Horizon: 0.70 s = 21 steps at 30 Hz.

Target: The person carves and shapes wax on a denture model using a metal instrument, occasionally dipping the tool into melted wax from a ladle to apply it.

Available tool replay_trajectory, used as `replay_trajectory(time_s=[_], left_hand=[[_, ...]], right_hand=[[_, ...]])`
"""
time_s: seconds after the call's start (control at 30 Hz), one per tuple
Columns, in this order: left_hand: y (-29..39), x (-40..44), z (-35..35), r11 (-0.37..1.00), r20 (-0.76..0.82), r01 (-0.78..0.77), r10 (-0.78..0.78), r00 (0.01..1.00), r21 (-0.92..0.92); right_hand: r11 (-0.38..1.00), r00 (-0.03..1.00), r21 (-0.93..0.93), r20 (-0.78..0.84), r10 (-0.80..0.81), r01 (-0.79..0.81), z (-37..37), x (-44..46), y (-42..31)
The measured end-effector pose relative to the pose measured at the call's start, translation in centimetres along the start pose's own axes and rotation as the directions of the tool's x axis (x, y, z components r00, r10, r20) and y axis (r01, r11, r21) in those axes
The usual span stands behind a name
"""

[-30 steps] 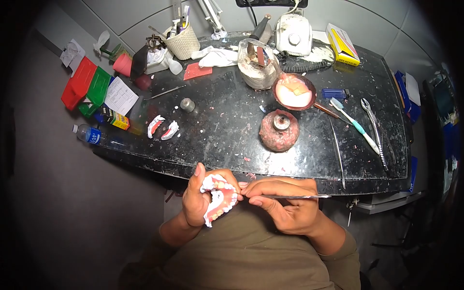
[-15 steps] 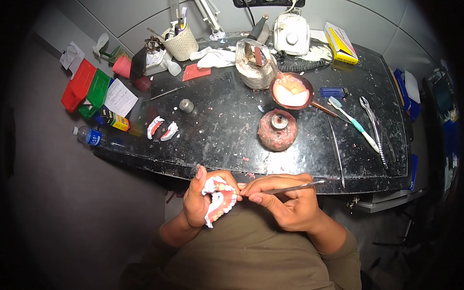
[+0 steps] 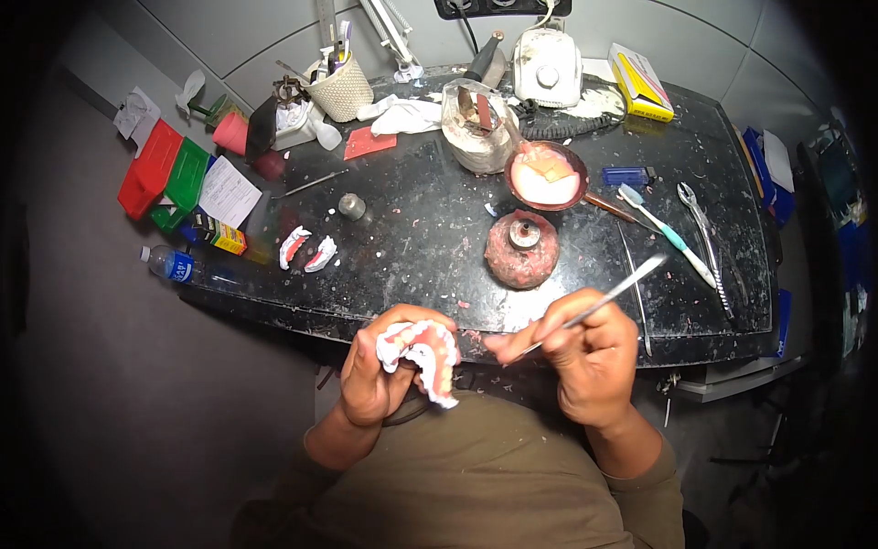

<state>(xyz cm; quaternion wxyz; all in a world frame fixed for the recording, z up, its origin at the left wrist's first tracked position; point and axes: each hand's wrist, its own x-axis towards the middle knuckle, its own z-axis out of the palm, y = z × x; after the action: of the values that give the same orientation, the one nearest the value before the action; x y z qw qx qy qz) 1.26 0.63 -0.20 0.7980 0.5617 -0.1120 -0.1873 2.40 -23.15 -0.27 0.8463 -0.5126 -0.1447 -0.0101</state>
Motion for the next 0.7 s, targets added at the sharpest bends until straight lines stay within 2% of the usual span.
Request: replay_trajectory(time_s=[0.07,0.13,0.2,0.27,0.33,0.4,0.43,0.5,0.63,0.7], left_hand=[[0.2,0.3,0.9,0.991,-0.033,-0.135,0.135,0.990,0.012],[-0.4,0.0,0.7,0.996,-0.054,-0.094,0.093,0.994,-0.005],[-0.3,0.1,1.5,0.991,-0.077,-0.123,0.127,0.989,0.053],[-0.1,-0.1,1.7,0.997,-0.075,-0.075,0.074,0.994,-0.008],[-0.3,-0.3,2.0,0.992,-0.068,-0.123,0.124,0.990,0.014],[-0.9,-0.4,1.5,0.992,-0.034,-0.123,0.123,0.992,-0.019],[-1.2,-0.4,1.4,0.986,0.009,-0.164,0.165,0.986,-0.031],[-1.3,-0.3,1.2,0.975,0.093,-0.221,0.223,0.970,-0.026],[-1.7,-0.4,1.1,0.972,0.117,-0.235,0.235,0.965,-0.016],[-1.6,-0.4,1.4,0.975,0.051,-0.223,0.222,0.974,0.006]], right_hand=[[0.997,0.998,-0.059,-0.040,-0.043,0.040,0.0,-0.4,-0.7],[0.997,0.999,-0.054,0.002,-0.046,0.046,-0.7,-1.3,-1.4],[0.975,0.989,-0.165,-0.013,-0.150,0.146,0.4,-1.5,-1.4],[0.864,0.935,-0.358,0.134,-0.327,0.353,0.9,-0.7,-1.1],[0.693,0.898,-0.572,0.291,-0.330,0.440,1.4,-0.2,-2.2],[0.549,0.850,-0.648,0.406,-0.337,0.527,1.9,0.1,-2.1],[0.481,0.819,-0.664,0.460,-0.342,0.573,2.0,0.1,-2.2],[0.468,0.813,-0.665,0.469,-0.345,0.583,2.3,0.2,-1.8],[0.436,0.805,-0.677,0.489,-0.337,0.594,2.7,0.1,-1.7],[0.431,0.801,-0.676,0.496,-0.335,0.598,2.8,0.1,-1.5]])
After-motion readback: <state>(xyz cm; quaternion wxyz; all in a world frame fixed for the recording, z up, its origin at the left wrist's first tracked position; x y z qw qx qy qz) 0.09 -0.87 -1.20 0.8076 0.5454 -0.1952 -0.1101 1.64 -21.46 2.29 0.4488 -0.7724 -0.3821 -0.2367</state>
